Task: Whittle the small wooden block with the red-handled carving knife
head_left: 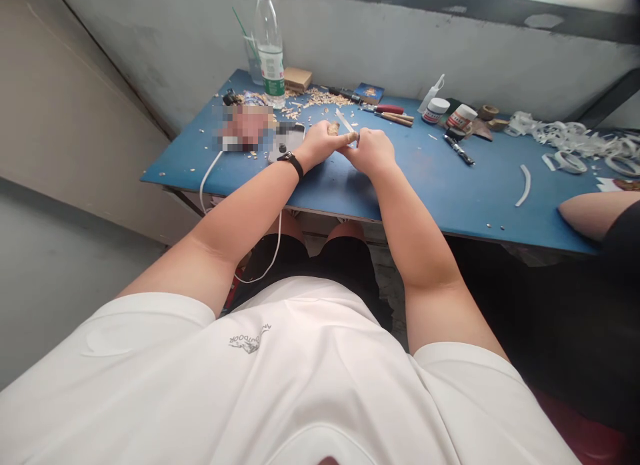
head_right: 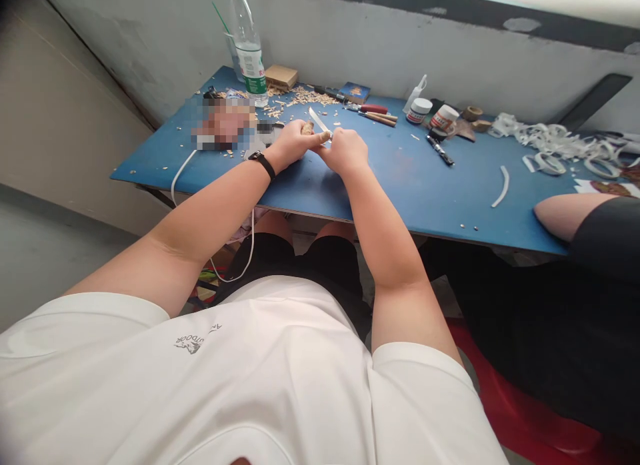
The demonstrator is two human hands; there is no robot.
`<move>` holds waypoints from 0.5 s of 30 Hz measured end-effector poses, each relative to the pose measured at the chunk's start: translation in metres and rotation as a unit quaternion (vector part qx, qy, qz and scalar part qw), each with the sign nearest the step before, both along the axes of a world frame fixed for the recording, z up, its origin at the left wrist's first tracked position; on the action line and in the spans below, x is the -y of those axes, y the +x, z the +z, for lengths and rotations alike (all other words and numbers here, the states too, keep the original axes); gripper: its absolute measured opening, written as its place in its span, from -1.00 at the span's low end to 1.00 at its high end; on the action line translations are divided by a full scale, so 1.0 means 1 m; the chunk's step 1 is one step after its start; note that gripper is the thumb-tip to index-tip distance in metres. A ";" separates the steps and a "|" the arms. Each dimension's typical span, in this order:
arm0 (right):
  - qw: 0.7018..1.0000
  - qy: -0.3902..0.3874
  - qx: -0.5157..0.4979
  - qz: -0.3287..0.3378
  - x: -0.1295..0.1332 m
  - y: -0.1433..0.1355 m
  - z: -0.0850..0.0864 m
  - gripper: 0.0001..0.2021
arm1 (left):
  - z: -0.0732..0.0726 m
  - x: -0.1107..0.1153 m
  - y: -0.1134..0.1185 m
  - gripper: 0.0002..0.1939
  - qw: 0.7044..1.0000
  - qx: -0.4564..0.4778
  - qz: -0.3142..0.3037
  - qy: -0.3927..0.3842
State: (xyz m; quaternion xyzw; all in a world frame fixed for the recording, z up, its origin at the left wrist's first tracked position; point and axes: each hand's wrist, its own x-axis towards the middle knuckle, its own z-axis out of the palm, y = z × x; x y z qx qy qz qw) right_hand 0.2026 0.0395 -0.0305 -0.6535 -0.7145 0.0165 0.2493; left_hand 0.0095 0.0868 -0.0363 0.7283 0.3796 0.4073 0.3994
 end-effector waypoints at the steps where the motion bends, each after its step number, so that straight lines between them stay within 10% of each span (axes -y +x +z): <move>1: 1.000 -0.008 0.008 0.019 0.005 0.000 0.004 -0.46 | 0.004 0.005 -0.002 -0.25 1.000 -0.014 -0.008 -0.014; 8: 0.994 -0.028 0.015 0.105 0.022 -0.002 0.022 -0.80 | 0.013 0.024 -0.001 -0.53 0.995 -0.027 -0.095 -0.030; 15: 1.000 0.024 0.010 0.015 0.003 -0.006 0.000 -0.57 | -0.001 0.010 0.005 -0.32 0.998 -0.011 -0.056 0.027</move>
